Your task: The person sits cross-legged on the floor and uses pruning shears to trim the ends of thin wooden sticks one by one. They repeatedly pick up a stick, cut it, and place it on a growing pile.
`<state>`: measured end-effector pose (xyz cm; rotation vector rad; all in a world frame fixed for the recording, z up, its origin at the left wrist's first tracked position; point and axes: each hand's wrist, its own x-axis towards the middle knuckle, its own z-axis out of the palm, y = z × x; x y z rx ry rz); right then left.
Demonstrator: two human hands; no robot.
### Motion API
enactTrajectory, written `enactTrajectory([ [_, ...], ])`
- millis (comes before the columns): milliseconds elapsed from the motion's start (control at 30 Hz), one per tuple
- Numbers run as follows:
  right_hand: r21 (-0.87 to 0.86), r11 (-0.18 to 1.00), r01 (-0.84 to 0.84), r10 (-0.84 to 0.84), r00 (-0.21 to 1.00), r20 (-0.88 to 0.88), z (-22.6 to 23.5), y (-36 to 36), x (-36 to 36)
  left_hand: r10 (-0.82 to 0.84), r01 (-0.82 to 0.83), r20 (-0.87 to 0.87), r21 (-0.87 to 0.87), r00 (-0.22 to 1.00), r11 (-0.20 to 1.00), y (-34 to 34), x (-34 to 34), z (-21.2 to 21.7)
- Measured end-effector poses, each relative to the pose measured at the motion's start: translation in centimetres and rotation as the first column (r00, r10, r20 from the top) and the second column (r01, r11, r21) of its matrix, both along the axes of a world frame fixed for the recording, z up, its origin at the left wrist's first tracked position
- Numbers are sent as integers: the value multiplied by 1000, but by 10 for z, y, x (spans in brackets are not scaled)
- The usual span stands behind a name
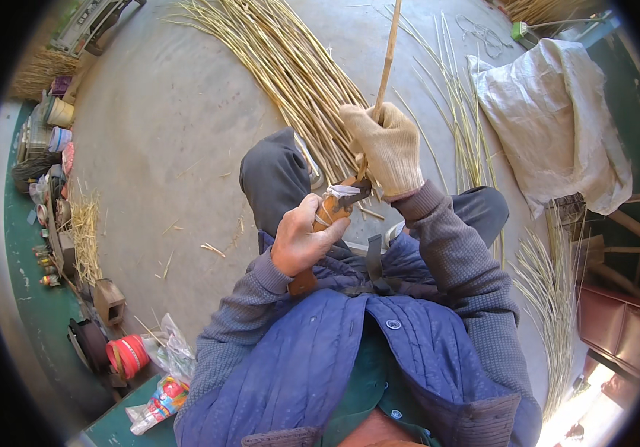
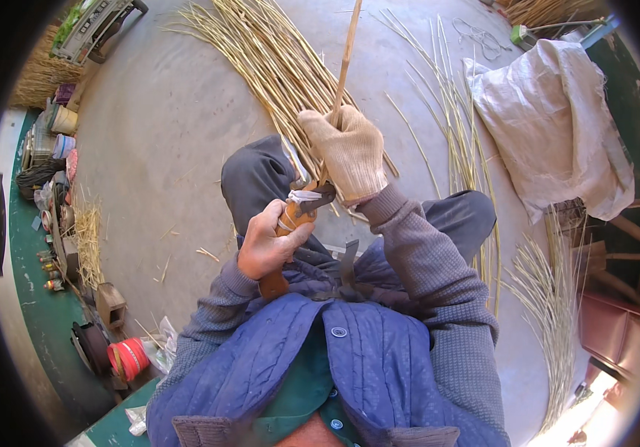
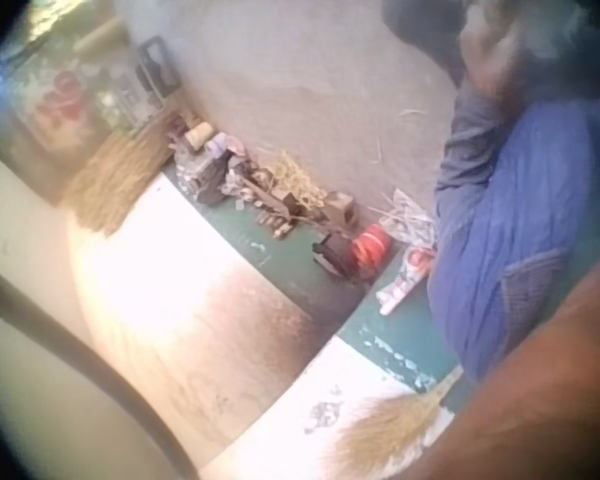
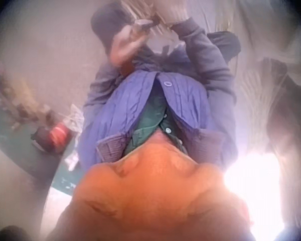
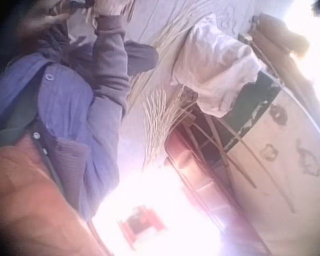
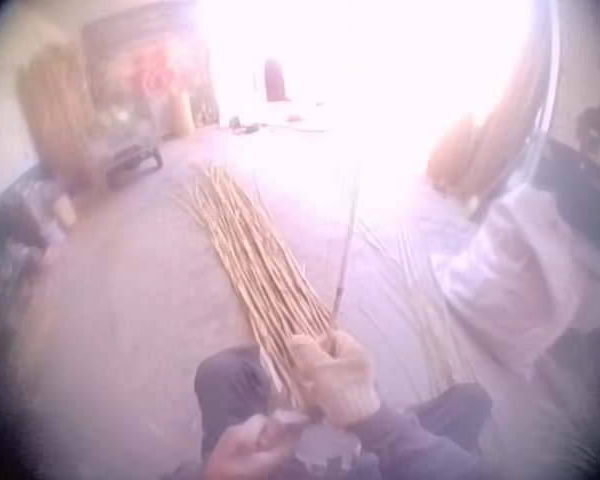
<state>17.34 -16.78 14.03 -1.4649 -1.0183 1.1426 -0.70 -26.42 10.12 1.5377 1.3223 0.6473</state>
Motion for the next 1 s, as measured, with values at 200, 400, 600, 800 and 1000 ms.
enactTrajectory([
  [200, -35, 994, -108, 106, 993, -53, -13, -23, -2, -15, 43, -114, 247, 993, 968, -2, 1, -10],
  [400, 86, 960, -268, 272, 961, -44, 7, -17, 14, -51, 86, -116, 322, 992, 943, -3, -4, -10],
  [600, 119, 984, -129, 176, 716, -676, 29, 77, 13, -39, 85, -161, 290, 986, 953, -6, -5, -18],
  [800, -2, 1000, -14, 10, 793, -609, 10, 61, -2, -83, 91, -67, 128, 994, 988, 11, -10, -12],
  [1000, 27, 998, 53, -26, 802, -597, 17, 28, 14, -150, 166, -91, 208, 984, 964, 8, -3, -25],
])
